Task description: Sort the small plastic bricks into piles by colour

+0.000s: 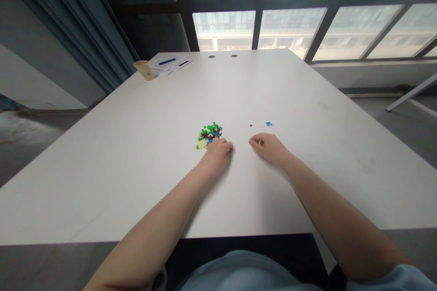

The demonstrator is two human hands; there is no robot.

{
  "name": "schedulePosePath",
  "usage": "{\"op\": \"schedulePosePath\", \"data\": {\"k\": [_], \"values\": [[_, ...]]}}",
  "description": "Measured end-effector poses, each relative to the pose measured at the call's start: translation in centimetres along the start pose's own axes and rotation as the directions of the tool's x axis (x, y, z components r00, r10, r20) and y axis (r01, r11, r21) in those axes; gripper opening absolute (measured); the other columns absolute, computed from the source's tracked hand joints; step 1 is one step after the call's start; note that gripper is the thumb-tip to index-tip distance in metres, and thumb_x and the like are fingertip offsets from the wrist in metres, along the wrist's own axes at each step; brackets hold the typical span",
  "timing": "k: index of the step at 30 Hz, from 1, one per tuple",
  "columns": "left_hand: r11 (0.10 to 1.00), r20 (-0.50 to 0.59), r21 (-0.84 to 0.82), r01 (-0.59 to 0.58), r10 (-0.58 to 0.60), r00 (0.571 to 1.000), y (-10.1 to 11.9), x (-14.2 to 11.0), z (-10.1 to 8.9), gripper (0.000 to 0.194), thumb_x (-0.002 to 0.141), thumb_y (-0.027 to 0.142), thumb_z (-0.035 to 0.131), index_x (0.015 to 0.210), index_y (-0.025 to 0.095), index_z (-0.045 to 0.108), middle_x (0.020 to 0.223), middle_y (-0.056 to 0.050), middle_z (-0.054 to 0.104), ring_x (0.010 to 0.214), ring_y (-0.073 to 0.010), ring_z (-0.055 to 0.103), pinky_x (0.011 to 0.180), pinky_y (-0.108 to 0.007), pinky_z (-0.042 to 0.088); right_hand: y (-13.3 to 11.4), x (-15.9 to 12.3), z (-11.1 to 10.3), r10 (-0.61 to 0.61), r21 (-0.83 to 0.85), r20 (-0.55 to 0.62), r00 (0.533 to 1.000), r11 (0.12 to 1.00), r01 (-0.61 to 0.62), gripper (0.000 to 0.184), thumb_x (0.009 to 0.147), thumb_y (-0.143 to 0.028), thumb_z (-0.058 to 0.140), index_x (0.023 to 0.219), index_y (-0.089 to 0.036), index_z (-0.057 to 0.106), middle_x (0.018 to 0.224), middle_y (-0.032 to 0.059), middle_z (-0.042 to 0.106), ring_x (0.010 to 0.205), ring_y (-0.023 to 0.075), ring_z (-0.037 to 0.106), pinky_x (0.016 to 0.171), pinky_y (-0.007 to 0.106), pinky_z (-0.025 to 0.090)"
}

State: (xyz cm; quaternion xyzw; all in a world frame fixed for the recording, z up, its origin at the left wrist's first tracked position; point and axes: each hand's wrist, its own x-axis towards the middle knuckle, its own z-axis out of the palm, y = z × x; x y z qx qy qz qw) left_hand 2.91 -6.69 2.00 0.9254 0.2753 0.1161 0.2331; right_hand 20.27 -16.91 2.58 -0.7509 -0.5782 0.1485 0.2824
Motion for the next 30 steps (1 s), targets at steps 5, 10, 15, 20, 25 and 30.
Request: {"op": "schedulePosePath", "data": {"k": [5,10,15,20,25,30], "values": [[0.992,0.005,-0.115,-0.045,0.046,0.999,0.6,0.0,-0.2,0.02,0.067,0.003,0.048,0.069,0.019,0.059,0.073,-0.006,0.055,0.076,-0.0195,0.049,0.076,-0.033,0.038,0.0,0.1,0.0,0.001,-0.005,0.012,1.0,1.0,-0.001,0.022,0.079,-0.026,0.047,0.078,-0.018,0.067,0.078,0.0039,0.066,0.068,0.0137,0.053,0.062,0.024,0.037],[0.916,-0.172,-0.374,-0.143,0.083,0.982,1.7,-0.3,-1.0,0.013,0.074,0.011,0.048,0.08,0.02,0.055,0.083,-0.004,0.054,0.077,-0.0157,0.05,0.067,-0.026,0.041,0.0,0.0,-0.1,-0.018,-0.003,0.006,1.0,1.0,0.018,0.022,0.079,-0.025,0.047,0.079,-0.017,0.068,0.078,0.0045,0.066,0.067,0.0137,0.053,0.062,0.024,0.037],[0.843,-0.228,-0.521,-0.135,0.015,0.974,3.3,-0.7,-2.0,0.01,0.073,0.014,0.053,0.081,0.019,0.054,0.081,-0.002,0.055,0.07,-0.0121,0.049,0.064,-0.023,0.039,0.0,0.0,-0.1,-0.024,0.004,0.005,1.0,1.0,0.024,0.022,0.079,-0.025,0.048,0.078,-0.017,0.068,0.076,0.0038,0.065,0.066,0.0129,0.051,0.062,0.024,0.036],[0.763,-0.243,-0.636,-0.114,-0.058,0.968,3.7,-0.9,-2.0,0.015,0.072,0.015,0.056,0.086,0.02,0.051,0.083,-0.001,0.054,0.073,-0.0111,0.05,0.064,-0.022,0.038,0.0,-0.1,0.1,-0.05,0.028,-0.009,0.999,0.998,0.05,0.021,0.079,-0.025,0.048,0.076,-0.017,0.067,0.073,0.0033,0.064,0.063,0.0123,0.05,0.061,0.024,0.036],[0.738,-0.238,-0.664,-0.118,-0.059,0.97,3.7,-1.0,-1.9,0.017,0.073,0.017,0.057,0.088,0.02,0.049,0.083,-0.001,0.053,0.073,-0.0103,0.05,0.065,-0.022,0.038,-0.2,-0.1,0.2,-0.138,0.081,-0.014,0.99,0.987,0.138,0.02,0.08,-0.024,0.048,0.076,-0.017,0.066,0.07,0.0018,0.061,0.062,0.011,0.048,0.061,0.024,0.037],[0.725,-0.22,-0.679,-0.121,-0.044,0.974,3.5,-0.9,-1.8,0.017,0.074,0.019,0.057,0.088,0.02,0.049,0.083,-0.001,0.052,0.075,-0.0105,0.051,0.066,-0.022,0.039,-0.5,-0.2,0.1,-0.208,0.133,-0.04,0.977,0.968,0.212,0.018,0.08,-0.024,0.05,0.082,-0.018,0.066,0.07,0.0009,0.059,0.061,0.0102,0.048,0.061,0.024,0.038]]}}
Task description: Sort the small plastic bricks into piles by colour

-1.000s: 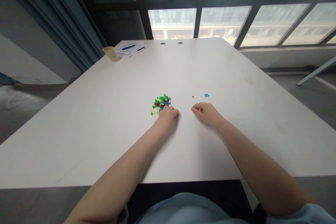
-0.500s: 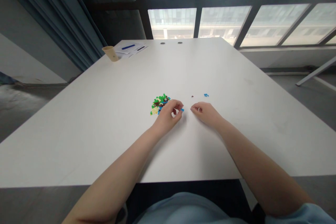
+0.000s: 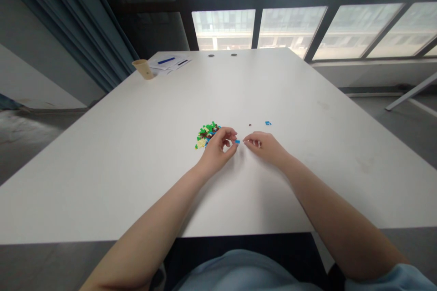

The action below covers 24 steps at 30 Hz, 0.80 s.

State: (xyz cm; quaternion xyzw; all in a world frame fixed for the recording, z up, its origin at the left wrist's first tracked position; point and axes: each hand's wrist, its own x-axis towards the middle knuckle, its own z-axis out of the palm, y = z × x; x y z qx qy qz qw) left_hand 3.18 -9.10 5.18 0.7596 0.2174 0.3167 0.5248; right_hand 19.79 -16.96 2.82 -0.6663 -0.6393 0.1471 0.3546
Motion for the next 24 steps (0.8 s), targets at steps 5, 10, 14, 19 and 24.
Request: {"op": "schedulePosePath", "data": {"k": [5,10,14,19,24], "values": [[0.999,0.036,-0.037,-0.027,0.028,0.999,-0.6,0.1,-0.1,0.017,0.077,0.02,0.057,0.091,0.02,0.048,0.085,-0.001,0.053,0.078,-0.0105,0.052,0.067,-0.021,0.04,-1.1,-0.3,-0.3,-0.135,0.128,-0.076,0.988,0.981,0.144,0.017,0.079,-0.026,0.056,0.092,-0.019,0.064,0.073,0.0009,0.058,0.063,0.0101,0.049,0.059,0.023,0.04],[0.998,0.085,-0.055,-0.042,0.047,0.995,-1.3,0.2,0.0,0.017,0.078,0.021,0.056,0.092,0.02,0.046,0.084,-0.001,0.053,0.078,-0.0105,0.054,0.068,-0.022,0.041,-1.9,-0.2,0.0,-0.182,0.139,-0.105,0.978,0.971,0.196,0.011,0.079,-0.024,0.056,0.085,-0.018,0.064,0.07,0.0005,0.057,0.061,0.0096,0.049,0.058,0.022,0.039],[1.0,0.052,-0.015,-0.007,0.007,0.999,-1.8,0.4,-0.1,0.018,0.077,0.02,0.056,0.092,0.02,0.047,0.089,-0.002,0.054,0.081,-0.0116,0.056,0.071,-0.024,0.043,-0.3,0.3,-0.8,-0.164,0.062,-0.144,0.976,0.983,0.174,0.012,0.079,-0.023,0.056,0.085,-0.018,0.066,0.068,0.0007,0.057,0.06,0.01,0.048,0.059,0.023,0.038],[0.991,-0.077,0.122,0.061,-0.052,0.996,-2.5,0.7,-0.7,0.017,0.075,0.021,0.055,0.09,0.019,0.049,0.095,-0.004,0.056,0.077,-0.0118,0.056,0.066,-0.025,0.044,5.5,0.5,-3.9,0.088,-0.192,-0.322,0.943,0.969,-0.156,0.016,0.074,-0.023,0.058,0.083,-0.017,0.07,0.063,0.0004,0.051,0.058,0.0115,0.044,0.06,0.026,0.034],[0.97,-0.215,0.202,0.137,-0.093,0.972,-2.9,1.1,-1.6,0.014,0.073,0.02,0.053,0.087,0.019,0.051,0.089,-0.002,0.058,0.072,-0.0119,0.055,0.061,-0.024,0.042,9.5,0.3,-4.6,0.34,-0.273,-0.35,0.873,0.854,-0.442,0.02,0.073,-0.025,0.058,0.084,-0.018,0.073,0.064,0.0011,0.05,0.057,0.0121,0.042,0.057,0.026,0.031]]}}
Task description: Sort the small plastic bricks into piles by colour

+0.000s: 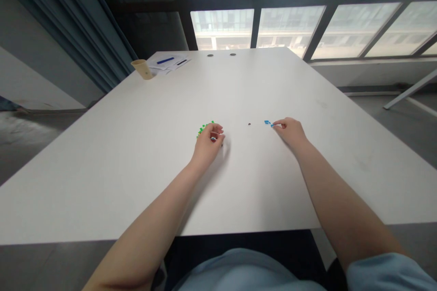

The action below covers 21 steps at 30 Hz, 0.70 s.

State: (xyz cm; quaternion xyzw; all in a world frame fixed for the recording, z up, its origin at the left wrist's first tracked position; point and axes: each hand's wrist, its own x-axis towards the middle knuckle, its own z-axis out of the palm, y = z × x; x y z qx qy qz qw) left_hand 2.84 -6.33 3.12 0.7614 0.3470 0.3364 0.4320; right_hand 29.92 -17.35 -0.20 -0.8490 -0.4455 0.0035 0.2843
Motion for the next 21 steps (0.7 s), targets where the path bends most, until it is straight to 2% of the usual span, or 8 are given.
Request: {"op": "schedulePosePath", "data": {"k": [5,10,13,15,18,21], "values": [[0.999,-0.083,0.024,0.044,-0.042,0.996,0.3,0.5,-1.0,0.015,0.071,0.021,0.054,0.087,0.02,0.053,0.085,-0.002,0.06,0.071,-0.0124,0.056,0.062,-0.024,0.042,-0.1,0.1,1.3,0.006,-0.017,0.008,1.0,1.0,-0.006,0.025,0.074,-0.032,0.056,0.088,-0.019,0.073,0.068,0.0027,0.054,0.061,0.0134,0.045,0.058,0.026,0.031],[0.998,-0.137,0.036,0.06,-0.055,0.989,0.2,0.9,-1.7,0.016,0.071,0.024,0.055,0.087,0.021,0.053,0.087,-0.002,0.061,0.071,-0.0134,0.056,0.06,-0.024,0.043,-0.2,0.1,1.4,0.009,0.049,-0.04,0.999,0.999,-0.007,0.027,0.073,-0.034,0.056,0.09,-0.019,0.071,0.068,0.0022,0.055,0.061,0.0133,0.047,0.06,0.026,0.033],[0.994,-0.142,0.09,0.059,-0.046,0.989,-0.4,1.1,-2.0,0.016,0.072,0.025,0.054,0.087,0.022,0.056,0.089,-0.003,0.062,0.072,-0.0147,0.057,0.061,-0.026,0.044,-0.6,-0.1,0.9,0.04,0.087,-0.076,0.996,0.996,-0.033,0.025,0.074,-0.033,0.053,0.082,-0.016,0.07,0.061,0.0007,0.052,0.059,0.0128,0.046,0.059,0.025,0.032],[0.98,-0.129,0.195,0.046,-0.021,0.991,-1.0,1.3,-2.3,0.016,0.074,0.024,0.051,0.087,0.022,0.059,0.09,-0.004,0.062,0.075,-0.0164,0.057,0.065,-0.029,0.045,-1.2,-0.4,0.4,0.065,0.091,-0.063,0.996,0.994,-0.059,0.023,0.074,-0.032,0.05,0.074,-0.016,0.066,0.056,-0.0005,0.048,0.055,0.0123,0.043,0.056,0.025,0.03],[0.904,-0.037,0.428,0.001,0.017,0.999,-1.9,1.6,-2.5,0.021,0.075,0.02,0.048,0.085,0.022,0.066,0.092,-0.007,0.061,0.082,-0.0198,0.056,0.074,-0.033,0.044,-2.9,-1.5,-0.4,0.004,0.104,0.098,0.995,0.995,-0.014,0.022,0.074,-0.031,0.047,0.059,-0.017,0.054,0.052,-0.0021,0.042,0.052,0.011,0.039,0.052,0.024,0.025],[0.804,0.092,0.594,-0.024,-0.039,0.995,-2.4,1.6,-2.5,0.025,0.075,0.019,0.047,0.084,0.023,0.07,0.095,-0.008,0.06,0.087,-0.0219,0.056,0.076,-0.034,0.043,-5.1,-2.9,-0.8,-0.163,0.178,0.323,0.932,0.978,0.11,0.025,0.074,-0.031,0.044,0.054,-0.017,0.042,0.052,-0.0032,0.037,0.052,0.0095,0.034,0.052,0.024,0.023]]}}
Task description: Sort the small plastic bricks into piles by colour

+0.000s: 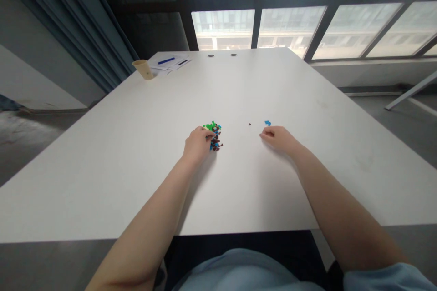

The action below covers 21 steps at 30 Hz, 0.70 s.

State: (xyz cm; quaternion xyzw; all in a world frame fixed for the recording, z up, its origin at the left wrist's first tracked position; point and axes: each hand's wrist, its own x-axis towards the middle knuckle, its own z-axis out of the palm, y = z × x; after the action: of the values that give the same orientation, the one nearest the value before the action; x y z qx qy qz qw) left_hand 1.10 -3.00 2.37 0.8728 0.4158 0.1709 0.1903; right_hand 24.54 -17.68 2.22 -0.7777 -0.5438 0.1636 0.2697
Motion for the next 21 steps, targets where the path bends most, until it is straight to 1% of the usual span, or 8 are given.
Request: {"op": "schedulePosePath", "data": {"k": [2,5,8,11,15,17,19,21], "values": [[0.996,0.07,0.091,-0.002,-0.004,0.998,0.2,-0.2,0.0,0.024,0.076,0.023,0.048,0.084,0.024,0.071,0.097,-0.007,0.059,0.087,-0.0226,0.055,0.074,-0.034,0.043,-1.4,-0.5,0.5,-0.068,0.023,0.107,0.992,0.998,0.066,0.026,0.075,-0.032,0.043,0.054,-0.018,0.037,0.053,-0.0037,0.034,0.052,0.009,0.031,0.052,0.024,0.022],[0.979,0.105,0.201,-0.024,0.003,0.994,0.9,-0.6,0.0,0.024,0.078,0.029,0.049,0.085,0.027,0.071,0.097,-0.006,0.06,0.091,-0.0238,0.054,0.072,-0.034,0.042,-2.6,-0.9,1.2,-0.127,0.032,0.182,0.975,0.992,0.123,0.028,0.076,-0.032,0.043,0.054,-0.018,0.033,0.052,-0.0041,0.031,0.052,0.0087,0.029,0.052,0.024,0.021],[0.968,0.1,0.248,-0.037,0.012,0.995,1.5,-0.8,0.2,0.024,0.079,0.031,0.048,0.084,0.028,0.071,0.097,-0.005,0.06,0.093,-0.0235,0.053,0.074,-0.034,0.041,-2.9,-0.9,1.6,-0.153,0.016,0.195,0.969,0.988,0.152,0.029,0.077,-0.032,0.042,0.054,-0.018,0.033,0.052,-0.0039,0.031,0.052,0.0088,0.029,0.052,0.024,0.021],[0.967,0.085,0.253,-0.044,0.023,0.996,1.8,-0.9,0.6,0.023,0.08,0.031,0.048,0.083,0.025,0.071,0.096,-0.007,0.06,0.094,-0.0246,0.052,0.076,-0.035,0.041,-2.7,-0.8,1.8,-0.162,0.006,0.178,0.971,0.987,0.163,0.029,0.077,-0.032,0.042,0.054,-0.018,0.033,0.053,-0.0036,0.033,0.053,0.0091,0.03,0.053,0.024,0.021],[0.969,0.038,0.23,-0.095,0.089,0.995,2.0,-1.1,1.1,0.019,0.078,0.025,0.049,0.08,0.022,0.068,0.095,-0.011,0.059,0.095,-0.0294,0.05,0.075,-0.039,0.04,-2.6,-0.7,1.8,-0.174,0.016,0.161,0.971,0.985,0.174,0.029,0.078,-0.033,0.041,0.055,-0.018,0.034,0.053,-0.0033,0.034,0.053,0.0094,0.03,0.053,0.024,0.022],[0.973,0.006,0.201,-0.115,0.116,0.993,2.0,-1.1,1.2,0.016,0.076,0.022,0.05,0.077,0.02,0.066,0.094,-0.012,0.059,0.094,-0.0303,0.051,0.074,-0.04,0.04,-2.6,-0.8,1.8,-0.179,0.017,0.155,0.972,0.984,0.179,0.029,0.078,-0.033,0.041,0.054,-0.018,0.034,0.053,-0.0032,0.034,0.053,0.0096,0.03,0.053,0.025,0.022],[0.984,-0.014,0.114,-0.14,0.143,0.99,1.9,-0.9,1.3,0.012,0.074,0.019,0.051,0.073,0.019,0.063,0.09,-0.011,0.06,0.091,-0.0286,0.052,0.075,-0.039,0.041,-2.7,-0.8,1.8,-0.177,0.015,0.154,0.972,0.984,0.177,0.029,0.078,-0.033,0.041,0.054,-0.018,0.035,0.053,-0.0032,0.034,0.053,0.0096,0.031,0.053,0.025,0.022],[0.988,-0.038,-0.066,-0.137,0.135,0.99,1.8,-0.8,1.2,0.01,0.073,0.018,0.052,0.073,0.019,0.062,0.084,-0.009,0.062,0.085,-0.0244,0.055,0.076,-0.037,0.041,-2.8,-0.8,1.8,-0.174,0.012,0.154,0.972,0.985,0.175,0.029,0.078,-0.033,0.041,0.054,-0.018,0.035,0.053,-0.0034,0.034,0.052,0.0095,0.031,0.053,0.025,0.022]]}}
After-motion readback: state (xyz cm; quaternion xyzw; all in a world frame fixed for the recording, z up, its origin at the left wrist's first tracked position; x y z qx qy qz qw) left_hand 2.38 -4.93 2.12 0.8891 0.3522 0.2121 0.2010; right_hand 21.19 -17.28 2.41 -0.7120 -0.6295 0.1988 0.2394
